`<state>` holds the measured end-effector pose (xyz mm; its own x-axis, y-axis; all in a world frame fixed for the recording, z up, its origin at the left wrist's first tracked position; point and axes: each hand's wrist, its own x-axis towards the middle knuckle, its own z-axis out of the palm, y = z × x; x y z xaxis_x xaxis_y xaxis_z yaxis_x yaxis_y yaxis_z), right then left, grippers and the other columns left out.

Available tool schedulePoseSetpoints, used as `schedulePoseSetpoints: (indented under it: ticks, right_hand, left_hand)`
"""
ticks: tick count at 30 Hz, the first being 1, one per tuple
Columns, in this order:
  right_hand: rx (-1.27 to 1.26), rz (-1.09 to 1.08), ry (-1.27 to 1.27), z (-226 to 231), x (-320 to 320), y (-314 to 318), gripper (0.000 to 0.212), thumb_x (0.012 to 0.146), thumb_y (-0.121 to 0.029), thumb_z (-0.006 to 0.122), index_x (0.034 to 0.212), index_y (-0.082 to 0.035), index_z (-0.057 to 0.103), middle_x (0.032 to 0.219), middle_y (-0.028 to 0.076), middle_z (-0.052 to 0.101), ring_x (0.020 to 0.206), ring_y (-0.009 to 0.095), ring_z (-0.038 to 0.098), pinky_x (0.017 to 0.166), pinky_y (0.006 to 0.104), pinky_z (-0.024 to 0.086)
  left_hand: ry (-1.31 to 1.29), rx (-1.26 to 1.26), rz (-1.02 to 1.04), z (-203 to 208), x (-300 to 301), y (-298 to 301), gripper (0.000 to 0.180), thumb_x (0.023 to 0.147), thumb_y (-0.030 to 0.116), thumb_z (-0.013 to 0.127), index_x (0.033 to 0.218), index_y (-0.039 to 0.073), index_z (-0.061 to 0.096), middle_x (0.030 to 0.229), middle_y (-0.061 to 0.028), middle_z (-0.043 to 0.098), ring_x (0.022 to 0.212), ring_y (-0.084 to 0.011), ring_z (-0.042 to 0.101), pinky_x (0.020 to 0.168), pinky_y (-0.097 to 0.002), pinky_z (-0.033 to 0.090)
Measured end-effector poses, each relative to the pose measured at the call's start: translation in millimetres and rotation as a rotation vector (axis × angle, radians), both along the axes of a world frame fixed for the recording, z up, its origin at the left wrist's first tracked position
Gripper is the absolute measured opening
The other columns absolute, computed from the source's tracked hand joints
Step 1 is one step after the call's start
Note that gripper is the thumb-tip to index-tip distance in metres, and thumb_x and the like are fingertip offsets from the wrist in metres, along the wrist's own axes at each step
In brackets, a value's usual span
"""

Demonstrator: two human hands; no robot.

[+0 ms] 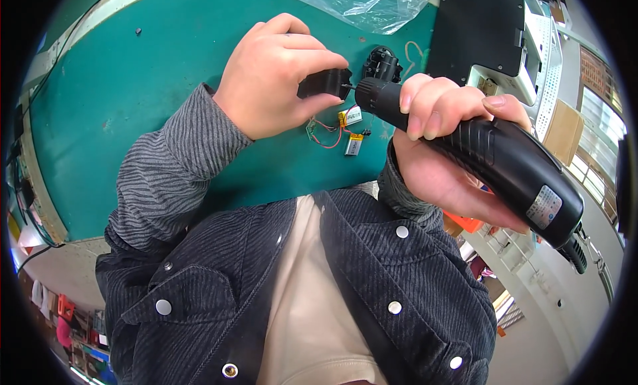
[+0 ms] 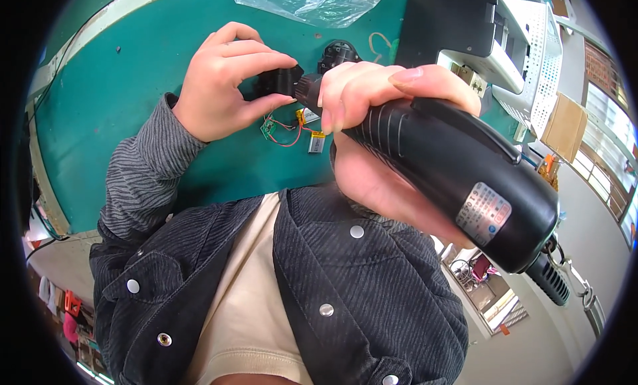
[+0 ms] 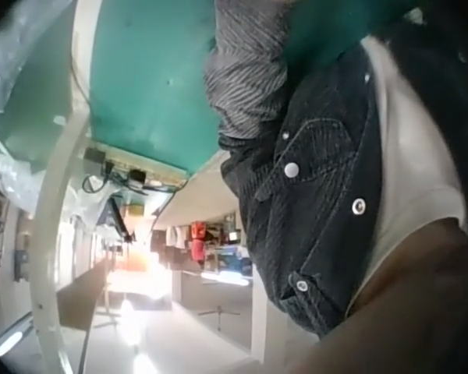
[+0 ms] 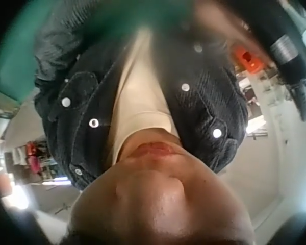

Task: Assembling small electronic or mechanical hardware components using a handheld tool and sorting parts.

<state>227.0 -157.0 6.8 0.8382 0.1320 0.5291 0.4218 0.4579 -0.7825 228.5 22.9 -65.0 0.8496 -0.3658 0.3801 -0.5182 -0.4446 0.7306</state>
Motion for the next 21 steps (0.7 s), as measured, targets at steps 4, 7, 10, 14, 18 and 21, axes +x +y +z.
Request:
schedulePoseSetpoints:
  ticks: [4,7,10,14,18,21]
  right_hand:
    - [-0.007,-0.007,-0.004,-0.4,0.2,0.7,0.101,0.071,-0.089,0.038,0.119,0.0,0.042,0.069,0.012,0.05,0.053,0.021,0.048,0.054,0.038,0.04]
    - [-0.007,-0.004,-0.001,-3.4,-1.0,2.0,0.1,0.072,-0.089,0.039,0.119,-0.001,0.042,0.069,0.011,0.05,0.054,0.022,0.048,0.054,0.0379,0.04]
    - [-0.089,0.101,-0.093,-1.7,1.7,-3.2,0.098,0.072,-0.088,0.041,0.119,-0.001,0.043,0.069,0.011,0.05,0.054,0.022,0.048,0.054,0.0377,0.04]
    - [-0.076,0.099,-0.063,-3.7,1.3,-0.5,0.097,0.073,-0.087,0.041,0.118,-0.001,0.043,0.069,0.011,0.05,0.054,0.021,0.048,0.054,0.0376,0.04]
    - [-0.098,0.08,-0.041,-2.9,-0.1,0.7,0.095,0.073,-0.086,0.041,0.117,-0.002,0.043,0.069,0.011,0.05,0.054,0.021,0.048,0.054,0.0375,0.04]
    - [-0.105,0.071,-0.023,-4.4,-1.6,2.6,0.094,0.074,-0.086,0.041,0.116,-0.002,0.043,0.069,0.01,0.05,0.053,0.021,0.048,0.054,0.0374,0.04]
  left_hand:
    - [-0.004,0.007,-0.014,1.3,0.5,0.1,0.042,0.058,0.015,0.083,0.097,0.011,0.07,0.085,-0.0046,0.067,0.089,-0.0242,0.058,0.077,-0.0348,0.051]
    - [-0.009,0.016,-0.006,0.5,0.1,1.2,0.041,0.058,0.016,0.084,0.097,0.011,0.07,0.085,-0.0044,0.067,0.088,-0.0244,0.058,0.077,-0.0348,0.051]
    - [-0.02,0.01,0.0,0.5,-0.7,-1.0,0.041,0.058,0.017,0.084,0.097,0.012,0.07,0.086,-0.0039,0.068,0.088,-0.0246,0.058,0.078,-0.0349,0.051]
    - [0.0,0.03,0.012,0.5,-0.8,1.6,0.042,0.058,0.017,0.084,0.097,0.012,0.071,0.086,-0.0032,0.068,0.088,-0.0247,0.058,0.078,-0.035,0.051]
    - [0.0,0.016,0.015,-0.8,-0.3,-0.1,0.04,0.058,0.017,0.083,0.096,0.013,0.07,0.085,-0.001,0.067,0.09,-0.0239,0.058,0.078,-0.0362,0.05]
    - [0.007,0.005,0.026,-1.4,-1.9,0.6,0.038,0.058,0.018,0.082,0.093,0.014,0.07,0.084,0.0012,0.066,0.091,-0.0227,0.057,0.078,-0.0369,0.048]
